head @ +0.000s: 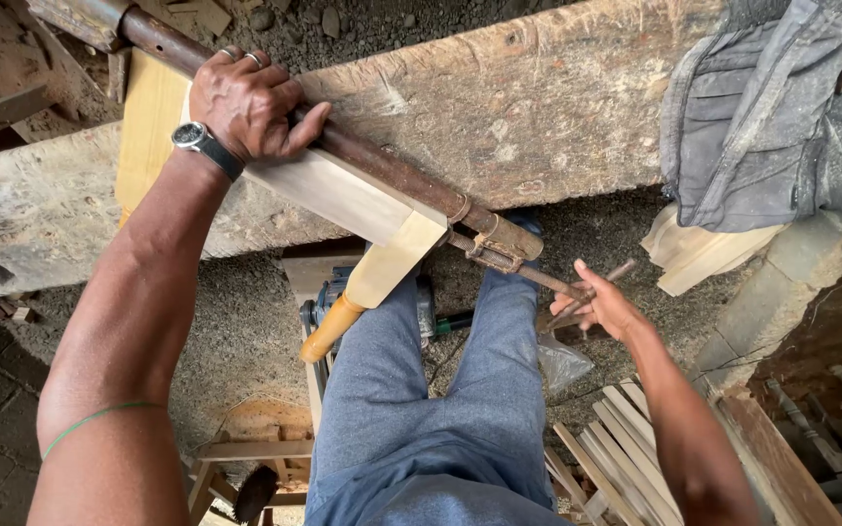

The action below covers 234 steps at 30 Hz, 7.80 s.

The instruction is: The person positions a wooden frame on a workbench and secures it using a large metal pipe clamp. They tighten the clamp by turning the threaded rod with their hands and then use a hammer to tap the wooden frame into place.

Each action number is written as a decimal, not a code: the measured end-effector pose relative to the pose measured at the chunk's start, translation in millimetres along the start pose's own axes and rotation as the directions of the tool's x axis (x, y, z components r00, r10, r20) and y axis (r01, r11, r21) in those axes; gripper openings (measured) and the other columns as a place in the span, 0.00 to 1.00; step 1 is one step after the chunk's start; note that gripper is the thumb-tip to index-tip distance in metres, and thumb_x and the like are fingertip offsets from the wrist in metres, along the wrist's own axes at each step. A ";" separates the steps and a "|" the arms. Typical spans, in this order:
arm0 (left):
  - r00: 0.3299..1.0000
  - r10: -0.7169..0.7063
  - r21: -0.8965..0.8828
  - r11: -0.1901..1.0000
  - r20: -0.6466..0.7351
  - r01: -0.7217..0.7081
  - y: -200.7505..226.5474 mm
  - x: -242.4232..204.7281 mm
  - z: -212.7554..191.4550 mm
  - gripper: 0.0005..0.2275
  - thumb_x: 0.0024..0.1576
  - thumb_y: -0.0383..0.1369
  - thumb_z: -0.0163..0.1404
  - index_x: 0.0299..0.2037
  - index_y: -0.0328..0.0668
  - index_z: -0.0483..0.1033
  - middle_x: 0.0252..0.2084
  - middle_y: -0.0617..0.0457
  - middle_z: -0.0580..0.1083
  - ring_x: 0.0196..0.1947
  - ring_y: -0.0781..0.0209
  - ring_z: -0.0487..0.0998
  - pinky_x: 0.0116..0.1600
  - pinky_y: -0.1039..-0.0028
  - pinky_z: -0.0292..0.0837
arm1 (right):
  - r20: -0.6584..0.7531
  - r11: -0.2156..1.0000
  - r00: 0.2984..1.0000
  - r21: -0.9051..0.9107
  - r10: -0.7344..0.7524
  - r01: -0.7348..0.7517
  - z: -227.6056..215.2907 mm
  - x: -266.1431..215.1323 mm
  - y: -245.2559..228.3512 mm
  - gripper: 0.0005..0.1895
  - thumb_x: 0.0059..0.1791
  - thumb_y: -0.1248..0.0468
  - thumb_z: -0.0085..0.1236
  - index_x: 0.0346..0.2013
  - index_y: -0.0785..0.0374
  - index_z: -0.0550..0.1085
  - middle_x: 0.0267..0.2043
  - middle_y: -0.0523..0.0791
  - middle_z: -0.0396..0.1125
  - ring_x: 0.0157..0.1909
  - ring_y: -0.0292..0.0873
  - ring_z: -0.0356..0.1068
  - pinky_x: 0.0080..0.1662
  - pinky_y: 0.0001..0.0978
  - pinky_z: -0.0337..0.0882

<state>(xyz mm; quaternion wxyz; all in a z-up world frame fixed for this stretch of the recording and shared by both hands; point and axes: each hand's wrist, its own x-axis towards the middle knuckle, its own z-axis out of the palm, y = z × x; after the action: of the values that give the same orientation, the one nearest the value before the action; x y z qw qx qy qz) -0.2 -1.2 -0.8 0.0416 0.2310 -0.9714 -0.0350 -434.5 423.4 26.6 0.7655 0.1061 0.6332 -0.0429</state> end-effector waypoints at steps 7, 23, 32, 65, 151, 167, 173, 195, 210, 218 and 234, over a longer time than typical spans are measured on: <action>1.000 -0.007 0.062 0.998 -0.003 0.008 5.5 -2.9 2.1 0.24 0.72 0.57 0.47 0.25 0.60 0.73 0.26 0.64 0.71 0.28 0.61 0.74 0.39 0.71 0.65 | -0.545 0.855 0.693 -0.092 -0.472 0.511 38.7 -7.8 64.0 0.25 0.61 0.47 0.31 0.60 0.60 0.68 0.53 0.53 0.65 0.39 0.50 0.76 0.35 0.40 0.81; 0.928 -0.353 -0.110 0.924 0.118 0.365 126.2 19.5 13.7 0.27 0.72 0.48 0.35 0.21 0.50 0.76 0.21 0.55 0.71 0.29 0.54 0.71 0.61 0.59 0.61 | -0.492 0.864 0.804 0.180 -0.335 0.470 7.6 27.4 85.5 0.33 0.55 0.35 0.40 0.47 0.61 0.72 0.37 0.56 0.76 0.38 0.52 0.78 0.41 0.44 0.79; 0.930 -0.355 -0.098 0.933 -0.096 0.347 133.2 20.8 25.1 0.18 0.61 0.40 0.45 0.20 0.46 0.77 0.21 0.55 0.74 0.34 0.52 0.75 0.64 0.60 0.61 | -0.285 0.947 0.936 0.185 -0.204 0.263 -12.6 12.3 61.7 0.30 0.57 0.37 0.35 0.43 0.62 0.68 0.37 0.58 0.73 0.39 0.56 0.76 0.46 0.53 0.78; 0.939 -0.343 -0.059 0.938 -0.035 0.340 132.2 16.9 21.4 0.21 0.66 0.43 0.44 0.19 0.51 0.75 0.21 0.56 0.73 0.36 0.56 0.75 0.57 0.65 0.66 | -0.058 0.633 0.758 -0.593 -0.650 0.497 -1.1 3.3 58.0 0.49 0.44 0.52 0.62 0.75 0.61 0.51 0.76 0.55 0.51 0.72 0.54 0.59 0.62 0.47 0.69; 0.638 0.023 -0.159 0.975 0.770 0.156 45.4 42.1 -25.9 0.37 0.30 0.75 0.59 0.39 0.59 0.82 0.39 0.64 0.83 0.48 0.64 0.82 0.57 0.66 0.69 | -0.176 0.420 0.533 -0.823 -0.828 0.382 144.9 -14.6 -87.2 0.25 0.33 0.40 0.77 0.27 0.54 0.77 0.20 0.50 0.72 0.28 0.58 0.75 0.32 0.52 0.71; 0.995 -0.078 -0.204 0.975 0.066 0.090 65.2 -17.2 -18.9 0.06 0.58 0.40 0.46 0.33 0.52 0.67 0.32 0.57 0.66 0.38 0.57 0.69 0.50 0.63 0.62 | -0.062 0.042 -0.104 -0.982 -0.993 0.185 153.4 6.8 -26.2 0.22 0.37 0.42 0.75 0.34 0.49 0.77 0.25 0.39 0.70 0.28 0.43 0.74 0.34 0.35 0.75; 0.996 -0.088 -0.184 0.979 -0.003 0.086 63.8 -22.6 -35.0 0.07 0.62 0.38 0.45 0.32 0.52 0.67 0.31 0.57 0.63 0.37 0.57 0.67 0.49 0.63 0.61 | -0.068 0.044 -0.105 -0.975 -0.992 0.216 156.3 20.1 -12.7 0.21 0.34 0.51 0.76 0.34 0.52 0.76 0.28 0.41 0.69 0.31 0.46 0.73 0.35 0.37 0.74; 0.918 0.061 -0.078 0.996 0.392 -0.033 27.2 -68.3 -57.8 0.45 0.44 0.58 0.55 0.73 0.61 0.47 0.73 0.42 0.57 0.73 0.40 0.60 0.75 0.43 0.49 | 0.028 -0.017 0.036 -0.956 -0.999 0.293 177.8 6.0 2.0 0.25 0.35 0.59 0.78 0.38 0.60 0.71 0.45 0.47 0.73 0.47 0.49 0.76 0.49 0.41 0.78; 0.857 0.256 0.080 0.943 0.447 -0.324 -4.6 -63.0 -56.3 0.08 0.64 0.33 0.40 0.51 0.55 0.68 0.39 0.60 0.69 0.42 0.58 0.72 0.63 0.62 0.65 | -0.017 0.056 0.131 -0.953 -0.991 0.297 190.5 -6.9 13.2 0.26 0.41 0.64 0.75 0.46 0.64 0.70 0.46 0.50 0.71 0.47 0.52 0.74 0.44 0.42 0.75; 0.846 0.226 0.057 0.956 0.483 -0.287 -12.5 -81.8 -35.0 0.12 0.63 0.38 0.41 0.57 0.56 0.67 0.43 0.59 0.70 0.45 0.56 0.71 0.66 0.53 0.64 | -0.112 0.170 0.285 -0.967 -0.952 0.188 200.1 31.2 27.5 0.40 0.33 0.60 0.76 0.56 0.64 0.68 0.48 0.48 0.67 0.51 0.54 0.69 0.42 0.47 0.71; 0.812 -0.530 0.036 0.842 0.243 0.539 73.2 -68.6 -99.9 0.42 0.45 0.32 0.51 0.74 0.59 0.48 0.74 0.43 0.50 0.75 0.43 0.49 0.71 0.31 0.37 | -0.005 0.068 0.215 -0.956 -0.977 0.287 208.7 1.1 6.0 0.23 0.48 0.52 0.66 0.49 0.58 0.67 0.43 0.46 0.62 0.38 0.56 0.70 0.32 0.51 0.73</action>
<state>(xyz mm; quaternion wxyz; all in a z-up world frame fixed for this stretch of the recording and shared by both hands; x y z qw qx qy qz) 37.9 90.1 100.5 -0.0855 0.4876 -0.8642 -0.0899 -232.7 384.2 62.8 0.2716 -0.5893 0.7567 -0.0800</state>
